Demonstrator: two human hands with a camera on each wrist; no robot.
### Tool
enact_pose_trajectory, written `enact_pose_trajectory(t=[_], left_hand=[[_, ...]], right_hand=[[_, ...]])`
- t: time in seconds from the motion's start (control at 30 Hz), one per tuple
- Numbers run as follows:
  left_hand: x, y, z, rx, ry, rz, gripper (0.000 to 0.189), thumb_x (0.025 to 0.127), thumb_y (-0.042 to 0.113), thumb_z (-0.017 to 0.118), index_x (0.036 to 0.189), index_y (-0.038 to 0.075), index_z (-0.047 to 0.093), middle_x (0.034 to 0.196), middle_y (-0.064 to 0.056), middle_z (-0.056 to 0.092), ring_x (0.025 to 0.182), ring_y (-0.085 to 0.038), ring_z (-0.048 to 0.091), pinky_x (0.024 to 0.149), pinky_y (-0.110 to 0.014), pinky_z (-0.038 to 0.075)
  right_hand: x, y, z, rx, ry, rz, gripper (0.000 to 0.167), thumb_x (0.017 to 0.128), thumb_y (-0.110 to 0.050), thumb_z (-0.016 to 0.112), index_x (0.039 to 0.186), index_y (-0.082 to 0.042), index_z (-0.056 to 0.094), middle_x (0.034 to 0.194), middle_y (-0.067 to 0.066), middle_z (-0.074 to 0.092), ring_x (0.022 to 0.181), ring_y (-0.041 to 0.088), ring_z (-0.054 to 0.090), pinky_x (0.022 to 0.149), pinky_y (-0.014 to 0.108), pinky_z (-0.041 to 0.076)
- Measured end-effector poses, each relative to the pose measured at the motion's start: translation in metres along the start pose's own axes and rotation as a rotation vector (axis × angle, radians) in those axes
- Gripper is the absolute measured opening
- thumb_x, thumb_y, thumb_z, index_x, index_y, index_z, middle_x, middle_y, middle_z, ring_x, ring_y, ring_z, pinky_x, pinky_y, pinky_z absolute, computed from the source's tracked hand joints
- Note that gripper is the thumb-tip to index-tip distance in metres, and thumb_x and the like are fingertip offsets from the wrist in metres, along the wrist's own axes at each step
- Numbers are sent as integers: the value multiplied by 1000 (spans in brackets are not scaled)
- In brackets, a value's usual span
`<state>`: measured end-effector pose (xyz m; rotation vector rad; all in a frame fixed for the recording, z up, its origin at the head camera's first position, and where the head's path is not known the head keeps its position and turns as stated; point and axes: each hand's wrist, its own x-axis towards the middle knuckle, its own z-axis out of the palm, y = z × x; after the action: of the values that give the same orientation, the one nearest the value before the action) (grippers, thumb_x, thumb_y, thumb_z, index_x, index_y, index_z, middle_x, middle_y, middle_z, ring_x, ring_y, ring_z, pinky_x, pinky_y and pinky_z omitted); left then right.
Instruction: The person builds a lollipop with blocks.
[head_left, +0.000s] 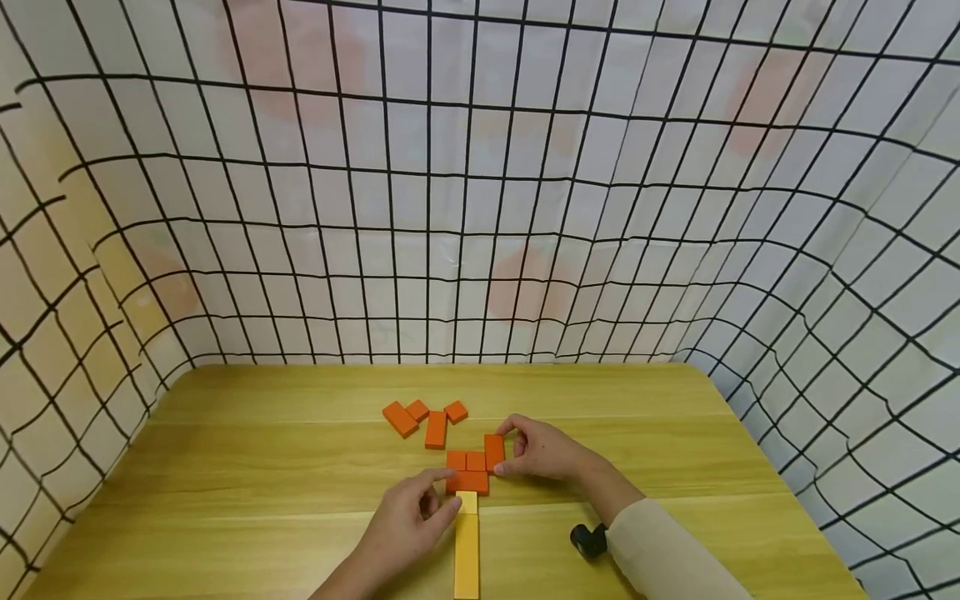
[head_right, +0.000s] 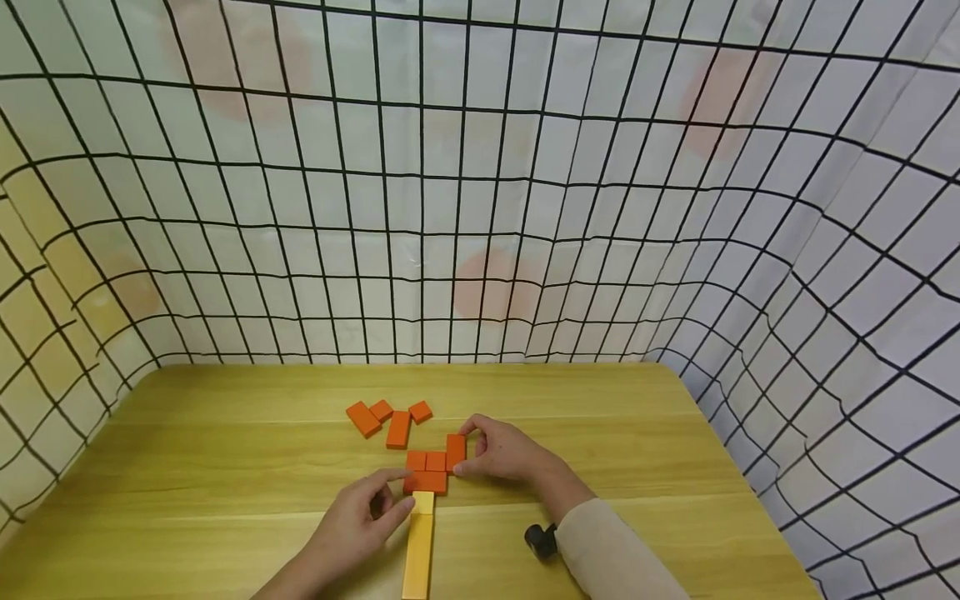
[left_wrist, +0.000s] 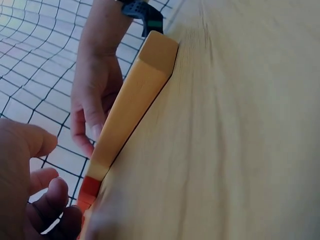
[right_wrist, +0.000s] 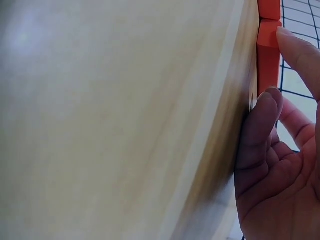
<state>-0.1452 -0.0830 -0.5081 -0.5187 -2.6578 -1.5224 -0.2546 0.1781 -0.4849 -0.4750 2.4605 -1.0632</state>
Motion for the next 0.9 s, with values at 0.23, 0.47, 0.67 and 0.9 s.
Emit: enact_pose_trajectory(t=[0.23, 0.47, 0.67, 0.9], left_hand=[[19, -1, -13, 41, 40, -75, 38, 98, 26, 71, 131, 8, 66, 62, 9, 50, 50, 0, 40, 47, -20, 36], [46, -5, -28, 244, 81, -116, 40, 98, 26, 70, 134, 10, 65, 51, 9, 42, 43, -4, 33, 43, -20, 26], [66, -6, -34, 325, 33, -177, 39, 100, 31, 66, 135, 13, 67, 48, 7, 39, 43, -9, 27, 44, -23, 23], [79, -7, -33, 391, -14, -251, 36, 102, 32, 63, 136, 21, 68, 64, 2, 57, 47, -11, 30, 46, -26, 28]], right_hand=[[0, 0, 0, -35, -1, -2, 51, 82, -40, 86, 122, -24, 59, 84, 2, 58, 68, 16, 51, 62, 30, 44], [2, 1, 1, -28, -11, -11, 50, 84, -38, 85, 123, -23, 59, 84, 2, 59, 69, 16, 51, 63, 30, 44], [1, 1, -1, -32, -13, -5, 49, 84, -39, 85, 123, -24, 59, 84, 2, 59, 69, 16, 51, 63, 29, 44], [0, 0, -1, -14, -19, -7, 49, 84, -38, 85, 123, -22, 59, 84, 2, 59, 68, 16, 51, 62, 30, 44]])
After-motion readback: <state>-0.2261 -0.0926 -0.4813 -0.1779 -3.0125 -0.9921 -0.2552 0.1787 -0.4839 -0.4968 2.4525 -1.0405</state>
